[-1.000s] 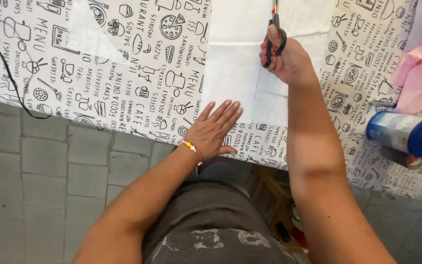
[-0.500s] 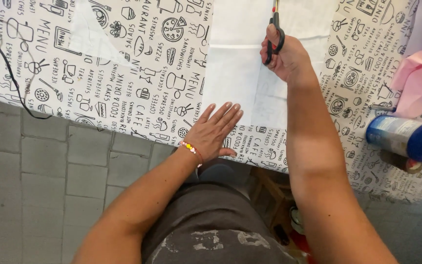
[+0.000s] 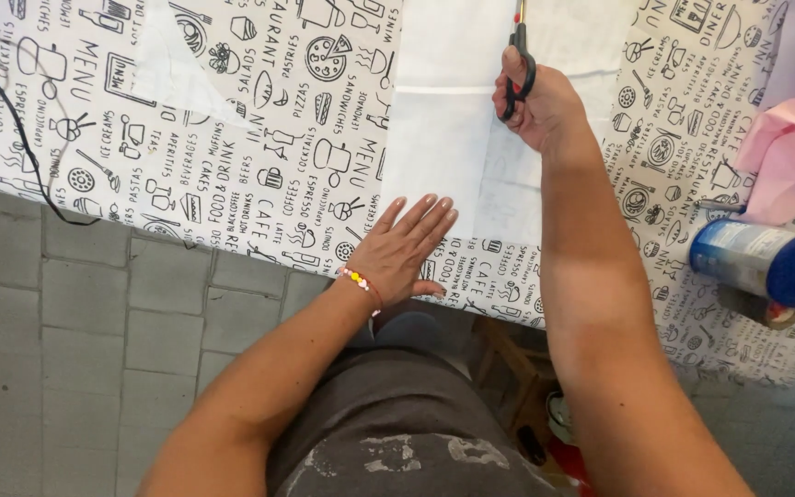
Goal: Smoothing out white fabric on a table and cutting it with scissors
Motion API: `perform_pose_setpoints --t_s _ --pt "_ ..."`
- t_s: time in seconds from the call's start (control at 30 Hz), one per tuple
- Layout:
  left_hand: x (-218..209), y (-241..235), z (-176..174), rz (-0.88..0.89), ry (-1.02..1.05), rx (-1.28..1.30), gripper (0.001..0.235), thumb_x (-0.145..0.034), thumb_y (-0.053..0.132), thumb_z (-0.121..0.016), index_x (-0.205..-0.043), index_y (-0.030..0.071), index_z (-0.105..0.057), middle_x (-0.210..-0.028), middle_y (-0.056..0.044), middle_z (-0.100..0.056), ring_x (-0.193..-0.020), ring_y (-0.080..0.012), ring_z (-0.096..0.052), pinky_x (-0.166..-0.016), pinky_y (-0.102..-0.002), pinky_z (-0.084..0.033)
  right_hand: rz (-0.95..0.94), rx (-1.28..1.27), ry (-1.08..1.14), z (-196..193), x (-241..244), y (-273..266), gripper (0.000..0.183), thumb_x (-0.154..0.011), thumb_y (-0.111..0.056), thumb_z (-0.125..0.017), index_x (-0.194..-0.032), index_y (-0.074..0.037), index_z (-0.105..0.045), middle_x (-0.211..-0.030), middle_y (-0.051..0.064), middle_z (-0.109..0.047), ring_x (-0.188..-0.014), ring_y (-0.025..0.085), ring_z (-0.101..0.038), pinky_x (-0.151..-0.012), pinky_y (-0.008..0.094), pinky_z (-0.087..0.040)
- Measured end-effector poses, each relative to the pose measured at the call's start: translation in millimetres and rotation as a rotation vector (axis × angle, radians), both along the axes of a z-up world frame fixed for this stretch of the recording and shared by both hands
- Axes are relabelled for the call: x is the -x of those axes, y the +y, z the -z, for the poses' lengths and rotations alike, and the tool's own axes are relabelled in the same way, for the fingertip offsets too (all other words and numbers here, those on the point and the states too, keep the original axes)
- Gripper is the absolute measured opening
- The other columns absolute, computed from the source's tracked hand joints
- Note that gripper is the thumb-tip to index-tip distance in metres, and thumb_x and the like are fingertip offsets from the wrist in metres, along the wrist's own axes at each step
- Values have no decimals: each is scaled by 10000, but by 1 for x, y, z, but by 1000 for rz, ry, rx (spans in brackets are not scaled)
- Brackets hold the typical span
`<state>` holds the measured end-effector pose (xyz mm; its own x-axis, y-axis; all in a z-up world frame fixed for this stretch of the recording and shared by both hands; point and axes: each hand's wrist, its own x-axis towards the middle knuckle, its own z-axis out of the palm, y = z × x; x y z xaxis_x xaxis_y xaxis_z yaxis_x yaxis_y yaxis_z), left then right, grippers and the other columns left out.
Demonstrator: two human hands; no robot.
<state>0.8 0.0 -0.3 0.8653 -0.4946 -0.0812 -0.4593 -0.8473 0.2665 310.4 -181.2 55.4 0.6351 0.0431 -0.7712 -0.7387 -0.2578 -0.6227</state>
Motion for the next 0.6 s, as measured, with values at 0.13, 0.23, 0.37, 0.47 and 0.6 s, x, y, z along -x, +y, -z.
perform_pose_setpoints --t_s 0.13,0.23,0.37,0.47,0.6 --pt "1 0 1 -4 -9 -17 1437 -959 1096 -474 -1956 139 -79 -2044 -81 -117 -1886 -303 -96 -1505 -577 -93 17 -20 15 -2 0 4 623 -869 -723 -904 -1029 -155 -705 -843 -9 -714 -694 96 -691 -553 183 -421" --pt "1 -1 2 -5 -11 -15 1439 -956 1099 -475 -1956 141 -81 -2043 -77 -123 -1886 -301 -95 -1506 -577 -91 -25 -63 49 -18 5 -1 643 -923 -778 -779 -1056 -156 -683 -903 7 -739 -750 108 -730 -592 183 -492" --pt "0 -1 2 -4 -16 -19 1439 -958 1100 -468 -1956 142 -74 -2042 -82 -122 -1883 -310 -97 -1508 -579 -79 -127 -55 28 -40 41 -34 443 -1125 -445 -731 -1222 -20 -652 -1073 83 -704 -902 190 -754 -826 314 -714" --pt "-2 -2 -4 -21 198 79 1284 -1026 1046 -225 -1972 195 -56 -2055 -89 -84 -1888 -307 -9 -1495 -583 60 -113 99 -242 -15 105 -132 522 -1154 -511 -943 -1157 -29 -744 -918 193 -797 -754 256 -848 -608 267 -616" --pt "-1 -2 -5 -19 182 58 1206 -1081 983 -244 -1974 190 -71 -2054 -100 -107 -1889 -314 -27 -1495 -589 55 -205 911 -359 -15 178 -225 545 -1087 -707 -963 -1231 -192 -859 -1038 93 -853 -1096 326 -850 -914 481 -651"
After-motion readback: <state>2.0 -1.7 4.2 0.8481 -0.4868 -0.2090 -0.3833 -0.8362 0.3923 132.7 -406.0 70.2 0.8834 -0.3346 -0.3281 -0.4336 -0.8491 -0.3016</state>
